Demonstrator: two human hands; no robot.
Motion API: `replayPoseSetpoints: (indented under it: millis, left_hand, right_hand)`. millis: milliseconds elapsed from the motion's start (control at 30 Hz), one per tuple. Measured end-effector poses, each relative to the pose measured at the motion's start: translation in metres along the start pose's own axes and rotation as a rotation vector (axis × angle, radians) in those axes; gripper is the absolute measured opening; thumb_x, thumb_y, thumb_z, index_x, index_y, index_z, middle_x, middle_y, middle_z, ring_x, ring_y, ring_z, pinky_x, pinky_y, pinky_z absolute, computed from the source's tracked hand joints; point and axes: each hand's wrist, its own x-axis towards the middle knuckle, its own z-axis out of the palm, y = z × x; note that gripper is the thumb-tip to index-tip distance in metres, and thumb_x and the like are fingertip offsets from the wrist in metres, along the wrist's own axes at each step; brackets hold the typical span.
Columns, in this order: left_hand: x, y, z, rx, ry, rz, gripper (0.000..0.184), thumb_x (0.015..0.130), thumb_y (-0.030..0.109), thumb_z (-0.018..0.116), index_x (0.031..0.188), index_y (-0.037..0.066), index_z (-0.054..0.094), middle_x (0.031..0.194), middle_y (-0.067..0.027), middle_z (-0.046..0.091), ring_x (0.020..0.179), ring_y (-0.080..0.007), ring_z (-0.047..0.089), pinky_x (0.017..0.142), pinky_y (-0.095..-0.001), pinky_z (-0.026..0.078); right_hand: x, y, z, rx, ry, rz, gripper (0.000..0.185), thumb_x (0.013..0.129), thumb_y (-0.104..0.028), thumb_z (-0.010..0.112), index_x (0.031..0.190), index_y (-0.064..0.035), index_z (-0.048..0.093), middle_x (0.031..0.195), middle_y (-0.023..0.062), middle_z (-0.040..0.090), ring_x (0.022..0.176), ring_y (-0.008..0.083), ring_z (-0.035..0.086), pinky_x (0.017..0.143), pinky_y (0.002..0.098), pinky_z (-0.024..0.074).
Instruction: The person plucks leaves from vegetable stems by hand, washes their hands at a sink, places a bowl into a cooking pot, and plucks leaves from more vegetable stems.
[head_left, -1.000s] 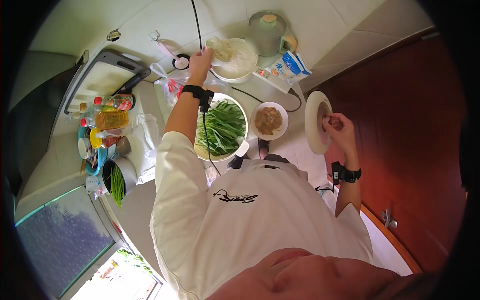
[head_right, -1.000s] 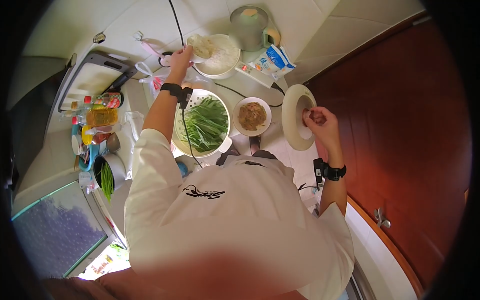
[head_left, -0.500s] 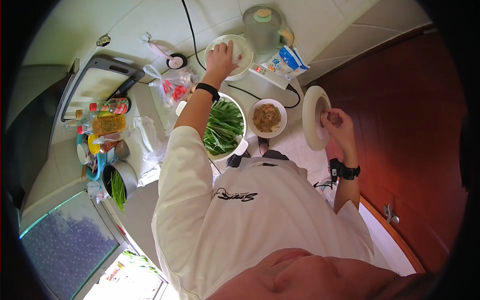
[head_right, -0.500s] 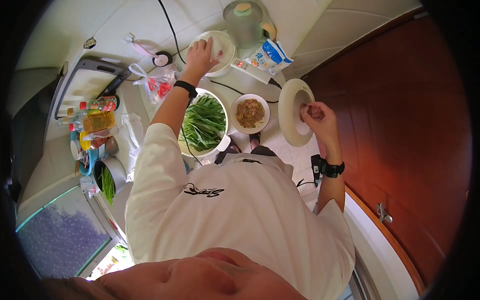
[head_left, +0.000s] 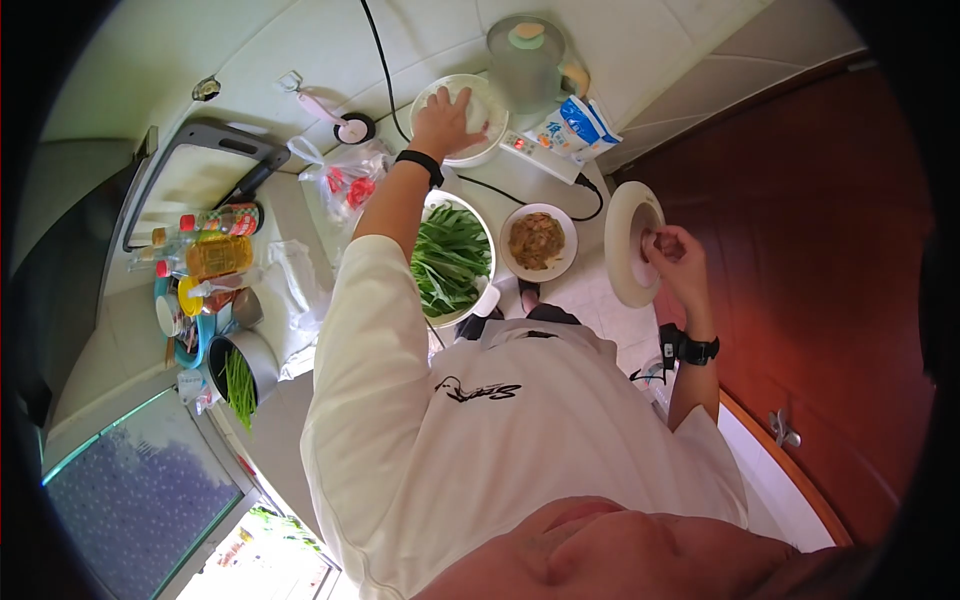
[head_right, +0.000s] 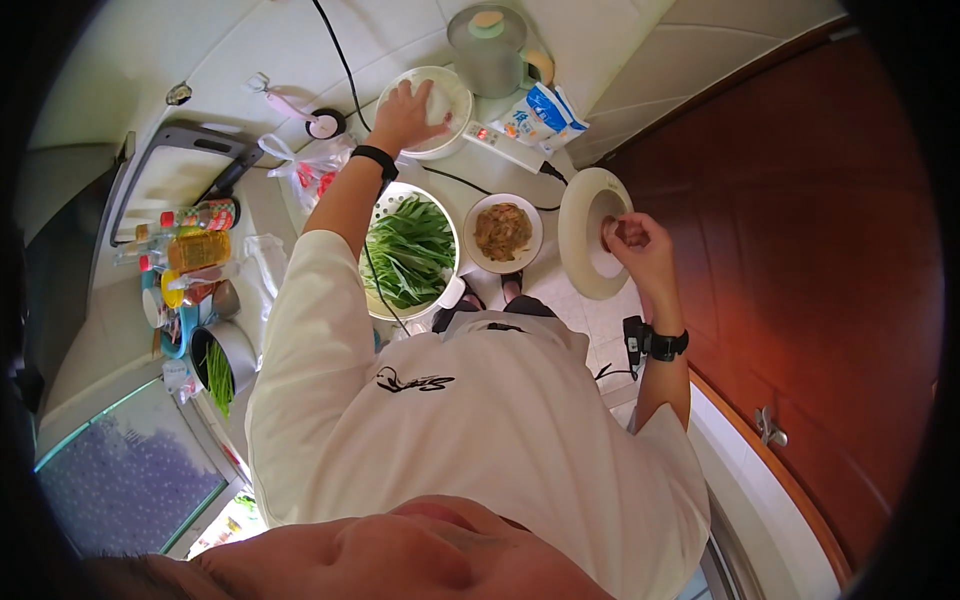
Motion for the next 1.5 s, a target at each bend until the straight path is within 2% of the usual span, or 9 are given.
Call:
replayPoseSetpoints:
  millis: [67,133,300,600,667,1133,1267,1333,1500]
  left_hand:
    - [-0.001,-0.001,0.005,-0.005,-0.065,-0.037,0.091,0.068,0.061,0.071,0.138,0.015,0.037,0.126,-0.0252,0.045,0.113,-0.0404,0.051,0.088,-0.0451,0.050]
    - [0.001,-0.002,0.019,0.086,0.105,0.011,0.092,0.064,0.062,0.073,0.135,0.014,0.041,0.113,-0.0209,0.049,0.102,-0.0364,0.055,0.077,-0.0420,0.053]
    - [0.001,-0.001,0.021,0.076,0.112,-0.001,0.086,0.068,0.063,0.069,0.133,0.014,0.042,0.109,-0.0192,0.050,0.096,-0.0339,0.055,0.074,-0.0398,0.052]
    - [0.004,-0.002,0.027,0.063,0.096,-0.007,0.081,0.073,0.061,0.066,0.133,0.013,0.043,0.110,-0.0195,0.050,0.101,-0.0354,0.053,0.081,-0.0452,0.047]
    - [0.005,-0.001,0.023,0.039,0.038,-0.016,0.081,0.076,0.063,0.062,0.135,0.013,0.041,0.116,-0.0225,0.049,0.103,-0.0391,0.053,0.085,-0.0467,0.048]
    - [0.003,-0.012,0.003,-0.194,0.059,-0.045,0.081,0.070,0.061,0.069,0.132,0.016,0.045,0.122,-0.0241,0.050,0.113,-0.0407,0.052,0.090,-0.0472,0.047]
    - [0.000,-0.009,-0.003,-0.257,-0.049,-0.075,0.078,0.071,0.059,0.068,0.133,0.017,0.045,0.126,-0.0240,0.047,0.119,-0.0399,0.047,0.091,-0.0470,0.047]
    - [-0.004,0.001,0.004,0.002,0.205,0.048,0.075,0.071,0.052,0.069,0.133,0.018,0.045,0.131,-0.0229,0.044,0.121,-0.0389,0.044,0.087,-0.0462,0.050]
    - [0.000,0.007,0.009,0.148,0.063,0.148,0.077,0.066,0.041,0.073,0.134,0.018,0.044,0.132,-0.0222,0.041,0.118,-0.0392,0.044,0.076,-0.0453,0.053]
  right_hand:
    - [0.001,0.000,0.002,0.022,-0.006,0.008,0.026,0.076,-0.005,0.072,0.100,0.0010,0.063,0.082,0.0005,0.061,0.076,0.0074,0.057,0.070,0.0220,0.0473]
    - [0.003,-0.004,0.002,0.020,-0.001,-0.009,0.026,0.077,-0.005,0.072,0.101,0.0011,0.063,0.082,0.0004,0.061,0.075,0.0072,0.057,0.069,0.0220,0.0475]
    - [-0.002,-0.004,0.000,-0.004,-0.014,-0.043,0.027,0.077,-0.005,0.071,0.102,0.0016,0.063,0.082,0.0005,0.062,0.072,0.0067,0.057,0.067,0.0220,0.0482]
    - [-0.009,-0.009,0.000,0.044,0.028,0.011,0.026,0.077,-0.004,0.071,0.102,0.0008,0.063,0.083,0.0009,0.062,0.071,0.0065,0.057,0.066,0.0219,0.0484]
    - [-0.009,-0.007,0.000,0.047,0.038,-0.007,0.026,0.077,-0.005,0.072,0.101,0.0006,0.063,0.082,-0.0002,0.062,0.071,0.0063,0.057,0.066,0.0217,0.0483]
    - [-0.023,0.008,-0.010,0.008,0.086,-0.007,0.026,0.078,-0.009,0.074,0.099,0.0012,0.063,0.081,0.0001,0.062,0.070,0.0058,0.058,0.066,0.0213,0.0492]
    - [-0.023,0.020,-0.011,0.025,0.083,-0.009,0.026,0.078,-0.009,0.074,0.100,0.0005,0.063,0.082,0.0001,0.062,0.071,0.0061,0.058,0.066,0.0216,0.0493]
    - [-0.023,0.025,-0.013,0.011,0.087,-0.005,0.026,0.078,-0.009,0.074,0.100,0.0000,0.063,0.082,-0.0002,0.061,0.071,0.0060,0.058,0.066,0.0214,0.0490]
    - [-0.023,0.028,-0.018,0.013,0.098,0.015,0.026,0.078,-0.009,0.074,0.101,-0.0004,0.063,0.082,-0.0006,0.060,0.071,0.0058,0.057,0.065,0.0208,0.0482]
